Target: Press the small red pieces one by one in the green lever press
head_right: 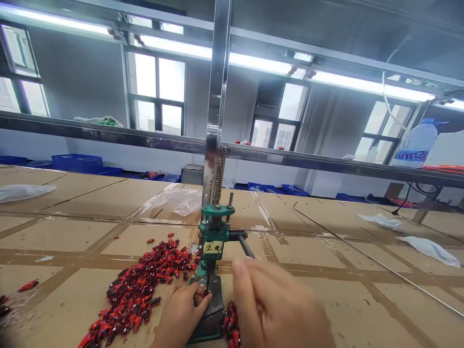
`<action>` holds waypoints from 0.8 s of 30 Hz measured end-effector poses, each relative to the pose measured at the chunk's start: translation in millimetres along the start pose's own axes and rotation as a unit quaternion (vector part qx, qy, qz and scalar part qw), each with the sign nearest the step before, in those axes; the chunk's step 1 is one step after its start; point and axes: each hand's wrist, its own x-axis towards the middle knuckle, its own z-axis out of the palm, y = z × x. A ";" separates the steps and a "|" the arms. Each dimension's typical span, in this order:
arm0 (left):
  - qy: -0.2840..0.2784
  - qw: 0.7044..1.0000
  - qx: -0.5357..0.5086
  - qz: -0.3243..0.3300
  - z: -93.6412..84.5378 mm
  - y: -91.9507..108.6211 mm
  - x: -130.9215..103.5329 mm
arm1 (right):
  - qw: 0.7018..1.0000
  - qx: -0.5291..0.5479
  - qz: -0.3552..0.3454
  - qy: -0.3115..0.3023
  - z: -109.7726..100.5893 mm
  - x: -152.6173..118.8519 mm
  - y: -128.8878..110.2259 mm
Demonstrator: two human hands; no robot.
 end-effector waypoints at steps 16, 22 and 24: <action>-0.079 0.987 0.138 0.018 -95.8 -82.0 21.2 | 0.990 0.106 0.078 -0.053 -11.0 129.2 0.1; -0.149 0.973 0.156 0.083 -94.2 -90.9 27.5 | 0.990 0.107 0.081 -0.052 -11.3 131.0 -1.9; -0.140 0.978 0.126 0.084 -89.0 -82.1 27.7 | 0.989 0.108 0.086 -0.057 -11.9 130.2 -2.0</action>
